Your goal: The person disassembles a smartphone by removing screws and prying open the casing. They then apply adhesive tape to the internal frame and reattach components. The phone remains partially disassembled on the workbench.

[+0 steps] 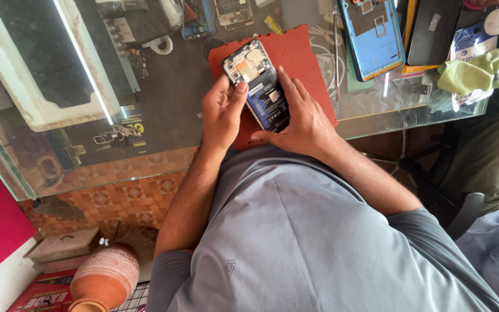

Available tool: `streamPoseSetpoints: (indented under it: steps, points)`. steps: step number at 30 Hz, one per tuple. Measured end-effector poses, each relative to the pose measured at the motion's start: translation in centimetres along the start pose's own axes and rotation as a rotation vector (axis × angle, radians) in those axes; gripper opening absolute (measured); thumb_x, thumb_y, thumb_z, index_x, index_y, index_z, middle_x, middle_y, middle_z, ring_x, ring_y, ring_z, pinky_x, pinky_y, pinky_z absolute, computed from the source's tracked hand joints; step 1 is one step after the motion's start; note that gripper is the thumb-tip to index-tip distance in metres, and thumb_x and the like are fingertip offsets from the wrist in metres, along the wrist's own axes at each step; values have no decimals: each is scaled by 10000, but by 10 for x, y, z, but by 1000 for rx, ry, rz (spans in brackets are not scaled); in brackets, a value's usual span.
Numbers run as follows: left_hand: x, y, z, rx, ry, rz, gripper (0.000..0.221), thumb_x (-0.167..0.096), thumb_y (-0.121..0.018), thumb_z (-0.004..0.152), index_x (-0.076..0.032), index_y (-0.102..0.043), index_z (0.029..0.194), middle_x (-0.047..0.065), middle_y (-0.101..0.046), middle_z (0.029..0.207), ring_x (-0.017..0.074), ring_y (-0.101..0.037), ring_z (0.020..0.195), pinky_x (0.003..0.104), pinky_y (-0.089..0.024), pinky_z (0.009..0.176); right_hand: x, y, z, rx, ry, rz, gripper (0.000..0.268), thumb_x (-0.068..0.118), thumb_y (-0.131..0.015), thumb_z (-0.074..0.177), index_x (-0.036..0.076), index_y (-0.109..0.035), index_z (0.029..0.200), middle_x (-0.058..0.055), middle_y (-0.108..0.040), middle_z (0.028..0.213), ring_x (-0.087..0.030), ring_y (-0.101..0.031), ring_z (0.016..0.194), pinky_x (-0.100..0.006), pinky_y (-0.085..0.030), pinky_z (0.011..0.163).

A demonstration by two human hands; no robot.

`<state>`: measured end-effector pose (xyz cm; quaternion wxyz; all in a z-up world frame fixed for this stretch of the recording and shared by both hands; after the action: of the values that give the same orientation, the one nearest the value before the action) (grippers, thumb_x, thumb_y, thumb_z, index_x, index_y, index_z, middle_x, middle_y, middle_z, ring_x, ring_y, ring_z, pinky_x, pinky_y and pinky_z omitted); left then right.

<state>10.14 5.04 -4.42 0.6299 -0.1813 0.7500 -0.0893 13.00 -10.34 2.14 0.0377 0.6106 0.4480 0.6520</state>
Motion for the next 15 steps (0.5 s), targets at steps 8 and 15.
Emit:
streamPoseSetpoints:
  steps: [8, 15]
  points:
    - [-72, 0, -25, -221, -292, 1014, 507, -332, -595, 1087, 49, -552, 1420, 107, -662, 1104, 251, -608, 1140, 402, -513, 970, -28, 4, 4, -156, 101, 123, 974, 338, -866, 741, -60, -430, 1516, -231, -637, 1350, -348, -676, 1261, -435, -544, 1084]
    - [-65, 2, -33, -199, -221, 678, 762, -267, -734, 1032, 56, -299, 1567, 239, -483, 1486, 256, -609, 1225, 368, -571, 958, -33, -2, 5, -131, 145, 46, 1008, 439, -811, 728, -68, -438, 1515, -214, -650, 1221, -343, -691, 1123, -429, -555, 969]
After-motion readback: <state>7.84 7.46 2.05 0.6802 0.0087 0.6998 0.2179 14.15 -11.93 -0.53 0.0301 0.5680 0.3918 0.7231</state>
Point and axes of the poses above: each hand's wrist, its own z-axis towards the middle knuckle, its own y-axis out of the back of the hand, x = y × z, the point moved 8 cm from there along z, towards the middle knuckle
